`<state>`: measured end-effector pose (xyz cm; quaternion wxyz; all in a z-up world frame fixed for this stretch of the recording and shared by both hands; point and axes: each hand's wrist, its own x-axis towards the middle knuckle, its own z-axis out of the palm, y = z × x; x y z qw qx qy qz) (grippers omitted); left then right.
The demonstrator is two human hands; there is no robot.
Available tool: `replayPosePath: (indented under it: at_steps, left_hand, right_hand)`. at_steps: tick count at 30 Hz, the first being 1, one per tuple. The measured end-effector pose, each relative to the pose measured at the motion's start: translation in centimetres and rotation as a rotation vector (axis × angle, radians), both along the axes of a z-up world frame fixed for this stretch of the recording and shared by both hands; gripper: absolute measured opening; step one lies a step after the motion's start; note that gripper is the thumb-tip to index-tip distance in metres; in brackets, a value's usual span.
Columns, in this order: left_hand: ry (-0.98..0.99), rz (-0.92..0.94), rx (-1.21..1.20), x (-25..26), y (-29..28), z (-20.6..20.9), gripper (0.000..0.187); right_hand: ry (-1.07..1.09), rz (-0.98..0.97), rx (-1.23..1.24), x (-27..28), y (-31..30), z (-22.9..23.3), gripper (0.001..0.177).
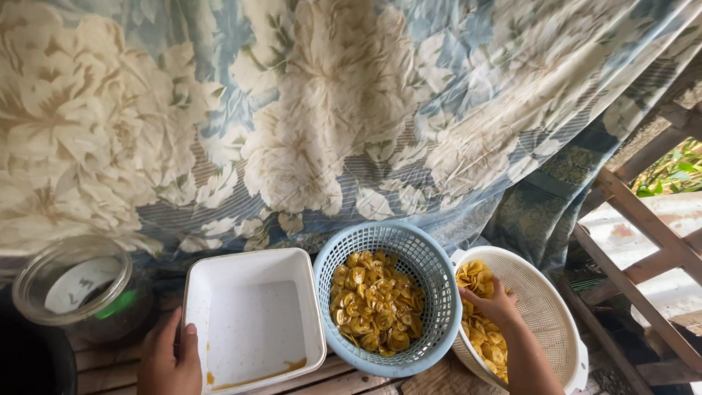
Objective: The person sorts dried fruit pieces by hand from various containers into a central white basin, then uses a small green spoon to transfer seasoning from a jar into the basin and stirs the contents.
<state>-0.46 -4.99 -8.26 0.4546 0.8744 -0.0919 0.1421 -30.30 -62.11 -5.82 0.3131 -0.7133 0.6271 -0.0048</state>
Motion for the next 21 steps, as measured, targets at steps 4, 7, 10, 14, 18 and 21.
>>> replayPosePath:
  at_steps: [4,7,10,14,18,21]
  left_hand:
    - [0.105,0.043,0.017,-0.5,-0.9,3.1,0.045]
    - [0.085,0.039,0.011,-1.0,-1.3,3.9,0.043]
    - [0.123,0.013,-0.005,-1.2,-1.2,4.4,0.042]
    - [0.018,0.011,-0.016,-1.1,-1.2,4.5,0.043]
    - [0.179,0.005,0.013,-1.7,-0.9,5.0,0.043]
    - [0.187,-0.015,0.000,-1.3,-1.2,5.7,0.045]
  right_hand:
    - [0.016,0.014,0.080,-1.8,-1.2,-1.4,0.126]
    - [0.052,0.000,0.002,-1.9,-1.3,-2.3,0.128]
    - [0.035,0.034,0.044,-1.0,-0.8,-2.8,0.124]
    - [-0.043,0.095,0.056,-0.7,0.4,-2.7,0.122]
    - [-0.092,0.078,-0.038,-0.4,2.0,-2.8,0.113]
    - [-0.232,-0.003,0.019,-0.2,3.2,-1.7,0.108]
